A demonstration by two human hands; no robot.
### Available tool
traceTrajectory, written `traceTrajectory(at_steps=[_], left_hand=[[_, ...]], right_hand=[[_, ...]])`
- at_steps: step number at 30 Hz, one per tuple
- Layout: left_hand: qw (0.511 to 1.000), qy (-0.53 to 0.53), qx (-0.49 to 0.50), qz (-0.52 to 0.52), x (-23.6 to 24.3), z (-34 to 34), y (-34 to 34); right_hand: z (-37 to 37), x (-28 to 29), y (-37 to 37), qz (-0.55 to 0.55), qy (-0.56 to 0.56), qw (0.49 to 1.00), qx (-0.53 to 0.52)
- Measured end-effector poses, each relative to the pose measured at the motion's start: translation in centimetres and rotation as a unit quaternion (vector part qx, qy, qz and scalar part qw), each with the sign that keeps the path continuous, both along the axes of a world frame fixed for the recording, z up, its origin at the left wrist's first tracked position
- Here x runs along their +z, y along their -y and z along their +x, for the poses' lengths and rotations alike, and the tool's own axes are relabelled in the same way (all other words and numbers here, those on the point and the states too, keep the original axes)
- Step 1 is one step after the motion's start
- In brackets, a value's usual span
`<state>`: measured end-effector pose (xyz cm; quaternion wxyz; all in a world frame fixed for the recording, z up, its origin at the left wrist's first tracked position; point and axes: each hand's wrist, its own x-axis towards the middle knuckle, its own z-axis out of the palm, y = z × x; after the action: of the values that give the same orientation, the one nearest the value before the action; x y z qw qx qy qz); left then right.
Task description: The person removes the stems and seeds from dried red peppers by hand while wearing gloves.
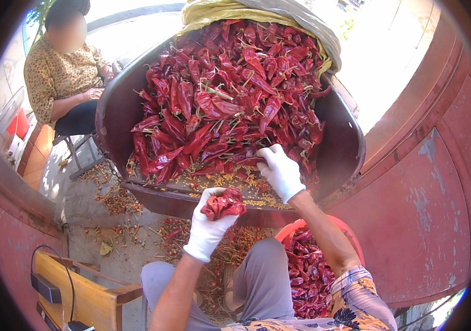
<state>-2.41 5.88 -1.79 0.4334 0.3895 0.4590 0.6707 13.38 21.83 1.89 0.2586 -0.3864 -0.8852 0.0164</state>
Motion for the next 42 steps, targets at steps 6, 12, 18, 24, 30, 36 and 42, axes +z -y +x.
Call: traceTrajectory(at_steps=[6,12,18,24,30,36,42], left_hand=[[0.962,-0.254,0.002,0.105,1.2,0.9,0.5],[0.927,-0.346,0.063,0.133,0.6,1.5,0.2],[0.941,-0.316,0.106,0.064,-0.1,1.5,0.1],[0.959,-0.248,0.117,0.073,0.5,0.6,0.5],[0.973,-0.194,0.105,0.075,0.4,0.9,0.5],[0.998,-0.057,-0.016,0.021,-0.1,0.4,0.4],[0.965,0.155,-0.183,-0.104,1.0,-0.9,1.6]], right_hand=[[-0.3,0.2,-0.4,0.048,-0.032,0.998,0.011],[-1.0,1.7,3.0,0.061,0.032,0.995,0.078],[-0.9,3.5,5.8,-0.116,-0.076,0.959,0.246],[-0.3,3.7,6.9,-0.413,-0.358,0.837,0.023],[-0.4,0.8,9.0,-0.447,-0.384,0.799,0.120],[-1.1,0.4,9.4,-0.119,-0.282,0.936,0.174],[-0.5,1.9,11.2,-0.459,-0.348,0.816,0.055]])
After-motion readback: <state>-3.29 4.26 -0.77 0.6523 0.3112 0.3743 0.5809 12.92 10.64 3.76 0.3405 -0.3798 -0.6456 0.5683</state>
